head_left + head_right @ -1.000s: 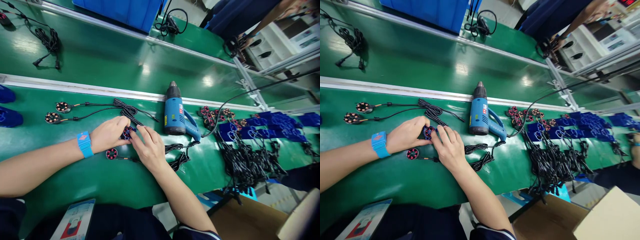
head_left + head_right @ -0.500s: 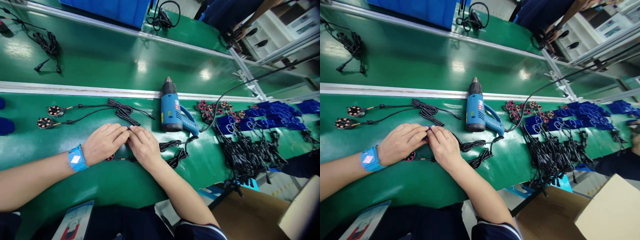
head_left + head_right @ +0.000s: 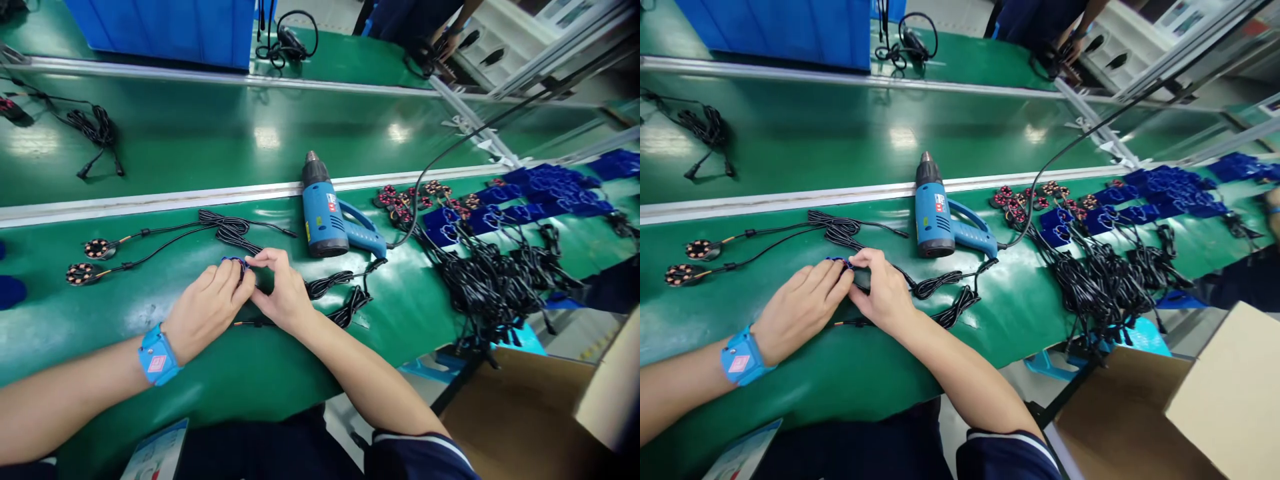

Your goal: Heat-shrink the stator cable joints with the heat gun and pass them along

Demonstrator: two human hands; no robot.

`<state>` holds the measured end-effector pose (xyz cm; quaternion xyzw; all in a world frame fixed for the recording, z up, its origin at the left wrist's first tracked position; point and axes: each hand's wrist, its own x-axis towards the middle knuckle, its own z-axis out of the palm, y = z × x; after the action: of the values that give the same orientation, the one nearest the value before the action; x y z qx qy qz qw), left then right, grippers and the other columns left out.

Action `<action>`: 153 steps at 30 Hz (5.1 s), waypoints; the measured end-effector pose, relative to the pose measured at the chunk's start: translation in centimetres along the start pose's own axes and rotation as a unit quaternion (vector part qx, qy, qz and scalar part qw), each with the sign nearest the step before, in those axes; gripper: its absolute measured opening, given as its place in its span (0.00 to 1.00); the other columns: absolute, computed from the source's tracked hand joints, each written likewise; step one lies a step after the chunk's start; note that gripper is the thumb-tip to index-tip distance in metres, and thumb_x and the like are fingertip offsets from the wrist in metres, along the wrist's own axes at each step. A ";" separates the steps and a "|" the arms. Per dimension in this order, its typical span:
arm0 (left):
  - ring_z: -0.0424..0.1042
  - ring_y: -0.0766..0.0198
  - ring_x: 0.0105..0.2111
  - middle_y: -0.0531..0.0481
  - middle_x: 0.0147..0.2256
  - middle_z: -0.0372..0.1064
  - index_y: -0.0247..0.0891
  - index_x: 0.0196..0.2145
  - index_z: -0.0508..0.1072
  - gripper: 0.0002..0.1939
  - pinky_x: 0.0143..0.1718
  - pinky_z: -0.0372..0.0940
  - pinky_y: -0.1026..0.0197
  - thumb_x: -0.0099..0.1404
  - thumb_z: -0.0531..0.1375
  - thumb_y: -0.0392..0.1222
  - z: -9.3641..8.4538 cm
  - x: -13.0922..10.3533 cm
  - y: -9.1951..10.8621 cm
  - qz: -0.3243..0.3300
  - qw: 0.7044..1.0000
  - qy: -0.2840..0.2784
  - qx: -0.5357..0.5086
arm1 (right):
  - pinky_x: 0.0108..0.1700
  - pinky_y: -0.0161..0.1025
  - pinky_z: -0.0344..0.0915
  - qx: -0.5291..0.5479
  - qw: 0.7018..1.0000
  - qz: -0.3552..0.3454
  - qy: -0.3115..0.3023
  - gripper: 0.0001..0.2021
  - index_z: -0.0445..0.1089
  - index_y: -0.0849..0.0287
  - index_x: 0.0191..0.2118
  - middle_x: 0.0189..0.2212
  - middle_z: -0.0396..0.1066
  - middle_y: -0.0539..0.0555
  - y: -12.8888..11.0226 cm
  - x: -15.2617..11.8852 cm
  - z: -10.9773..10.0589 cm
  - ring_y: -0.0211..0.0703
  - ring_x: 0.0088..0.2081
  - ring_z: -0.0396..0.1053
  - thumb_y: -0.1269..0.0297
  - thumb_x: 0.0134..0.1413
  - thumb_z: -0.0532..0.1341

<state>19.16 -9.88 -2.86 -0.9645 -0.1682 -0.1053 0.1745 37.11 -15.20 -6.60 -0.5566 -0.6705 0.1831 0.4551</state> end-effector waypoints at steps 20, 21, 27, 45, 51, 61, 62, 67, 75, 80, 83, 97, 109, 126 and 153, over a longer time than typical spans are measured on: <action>0.73 0.45 0.47 0.30 0.48 0.72 0.21 0.56 0.67 0.21 0.44 0.72 0.48 0.67 0.49 0.26 -0.5 0.7 -0.1 -0.031 0.996 -0.054 -0.062 | 0.50 0.41 0.74 -0.058 0.997 -0.049 0.027 0.17 0.58 0.57 0.53 0.47 0.71 0.59 0.2 0.2 0.5 0.45 0.48 0.74 0.69 0.61 0.61; 0.73 0.46 0.47 0.31 0.47 0.72 0.22 0.56 0.67 0.20 0.45 0.71 0.49 0.67 0.49 0.26 -0.4 0.6 -0.4 -0.029 0.996 -0.043 -0.074 | 0.50 0.42 0.74 -0.061 0.996 -0.052 0.029 0.17 0.59 0.57 0.53 0.46 0.71 0.59 0.2 0.2 0.5 0.46 0.48 0.74 0.69 0.61 0.62; 0.69 0.48 0.52 0.39 0.53 0.70 0.37 0.57 0.63 0.26 0.50 0.66 0.48 0.67 0.64 0.50 0.4 -0.5 -4.8 -0.088 0.964 -0.020 -0.251 | 0.51 0.44 0.73 -0.048 0.999 -0.021 0.005 0.23 0.57 0.56 0.56 0.49 0.73 0.58 -0.1 0.0 0.3 0.46 0.49 0.75 0.68 0.60 0.66; 0.73 0.51 0.51 0.43 0.49 0.74 0.38 0.56 0.59 0.35 0.52 0.65 0.52 0.59 0.71 0.48 1.8 -0.4 -6.2 -0.144 0.917 -0.069 -0.366 | 0.57 0.54 0.63 -0.268 0.950 -0.135 -0.086 0.24 0.69 0.62 0.56 0.52 0.69 0.63 -1.5 1.2 -0.3 0.56 0.53 0.65 0.46 0.68 0.60; 0.67 0.44 0.58 0.41 0.58 0.67 0.41 0.63 0.59 0.35 0.56 0.62 0.45 0.66 0.63 0.59 -2.2 -2.0 -8.7 -0.174 0.951 -0.039 -0.251 | 0.49 0.46 0.69 -0.116 0.990 -0.062 0.048 0.13 0.68 0.56 0.54 0.45 0.72 0.57 -2.9 0.5 -3.6 0.48 0.47 0.70 0.60 0.67 0.63; 0.73 0.50 0.52 0.44 0.50 0.73 0.40 0.52 0.66 0.19 0.55 0.65 0.48 0.69 0.63 0.51 -1.6 -7.2 -5.5 -0.233 0.941 0.059 -0.239 | 0.52 0.48 0.63 -0.218 0.956 -0.181 -0.076 0.15 0.72 0.60 0.48 0.53 0.72 0.55 -2.7 1.4 -0.5 0.51 0.54 0.65 0.52 0.68 0.62; 0.73 0.51 0.52 0.43 0.51 0.73 0.40 0.52 0.65 0.20 0.55 0.65 0.48 0.69 0.63 0.51 -1.1 -7.0 -5.0 -0.230 0.938 0.058 -0.253 | 0.52 0.48 0.63 -0.224 0.952 -0.195 -0.073 0.13 0.72 0.59 0.46 0.53 0.73 0.53 -2.2 1.5 -0.2 0.50 0.54 0.66 0.54 0.68 0.62; 0.70 0.53 0.57 0.44 0.56 0.71 0.41 0.55 0.63 0.23 0.58 0.65 0.50 0.69 0.62 0.53 0.9 -4.2 -4.3 -0.214 0.909 0.021 -0.357 | 0.55 0.46 0.62 -0.294 0.914 -0.275 -0.045 0.07 0.72 0.57 0.41 0.54 0.73 0.50 -0.9 1.0 0.2 0.46 0.54 0.66 0.60 0.69 0.60; 0.74 0.53 0.52 0.46 0.52 0.72 0.42 0.54 0.60 0.27 0.52 0.69 0.50 0.62 0.65 0.50 2.8 -1.3 -4.3 -0.228 0.858 -0.036 -0.460 | 0.57 0.44 0.62 -0.383 0.864 -0.325 -0.046 0.07 0.70 0.53 0.42 0.55 0.72 0.49 -1.0 0.4 0.5 0.44 0.56 0.64 0.66 0.71 0.55; 0.74 0.55 0.52 0.46 0.53 0.71 0.43 0.54 0.59 0.26 0.52 0.70 0.52 0.62 0.63 0.47 2.7 -1.2 -4.7 -0.208 0.849 -0.050 -0.483 | 0.57 0.45 0.62 -0.375 0.875 -0.299 -0.071 0.06 0.70 0.56 0.43 0.53 0.73 0.53 -1.5 0.9 0.8 0.46 0.55 0.64 0.67 0.69 0.55; 0.74 0.54 0.53 0.44 0.53 0.70 0.41 0.54 0.59 0.25 0.53 0.70 0.52 0.62 0.63 0.46 2.7 -1.1 -5.0 -0.190 0.850 -0.054 -0.488 | 0.58 0.45 0.62 -0.369 0.877 -0.292 -0.096 0.05 0.70 0.57 0.41 0.51 0.73 0.54 -1.8 1.2 0.9 0.45 0.54 0.65 0.67 0.68 0.57; 0.72 0.53 0.54 0.41 0.55 0.68 0.41 0.57 0.57 0.30 0.55 0.69 0.52 0.63 0.65 0.46 2.8 -1.4 -5.3 -0.166 0.865 -0.054 -0.471 | 0.56 0.48 0.64 -0.191 0.945 -0.265 -0.031 0.05 0.66 0.56 0.43 0.50 0.75 0.55 -1.8 1.7 -0.4 0.48 0.54 0.68 0.63 0.66 0.61; 0.75 0.56 0.40 0.54 0.30 0.71 0.42 0.58 0.61 0.30 0.46 0.66 0.53 0.67 0.61 0.62 0.1 -2.8 -8.0 -0.299 0.855 0.020 -0.424 | 0.49 0.52 0.68 -0.064 0.993 -0.034 0.093 0.05 0.66 0.51 0.44 0.41 0.74 0.54 -2.2 2.0 -4.0 0.50 0.44 0.73 0.62 0.65 0.62; 0.73 0.56 0.41 0.47 0.39 0.73 0.43 0.48 0.68 0.17 0.44 0.67 0.51 0.71 0.56 0.57 2.8 -1.8 -8.7 -0.289 0.879 0.078 -0.371 | 0.58 0.57 0.60 -0.326 0.915 0.226 -0.072 0.27 0.61 0.51 0.63 0.62 0.58 0.66 9.8 29.9 5.0 0.65 0.61 0.59 0.53 0.62 0.65; 0.63 0.43 0.57 0.36 0.62 0.55 0.37 0.55 0.71 0.22 0.58 0.61 0.45 0.69 0.55 0.50 18.1 16.2 -35.0 -0.432 0.877 -0.152 -0.144 | 0.56 0.52 0.64 -0.370 0.891 0.253 -0.077 0.20 0.59 0.65 0.59 0.55 0.65 0.71 12.0 30.2 2.7 0.61 0.55 0.65 0.76 0.63 0.56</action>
<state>24.07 32.37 -4.65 -0.8146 -0.5755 -0.0453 -0.0570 42.89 16.85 -4.71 -0.8196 -0.5590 0.0737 0.1014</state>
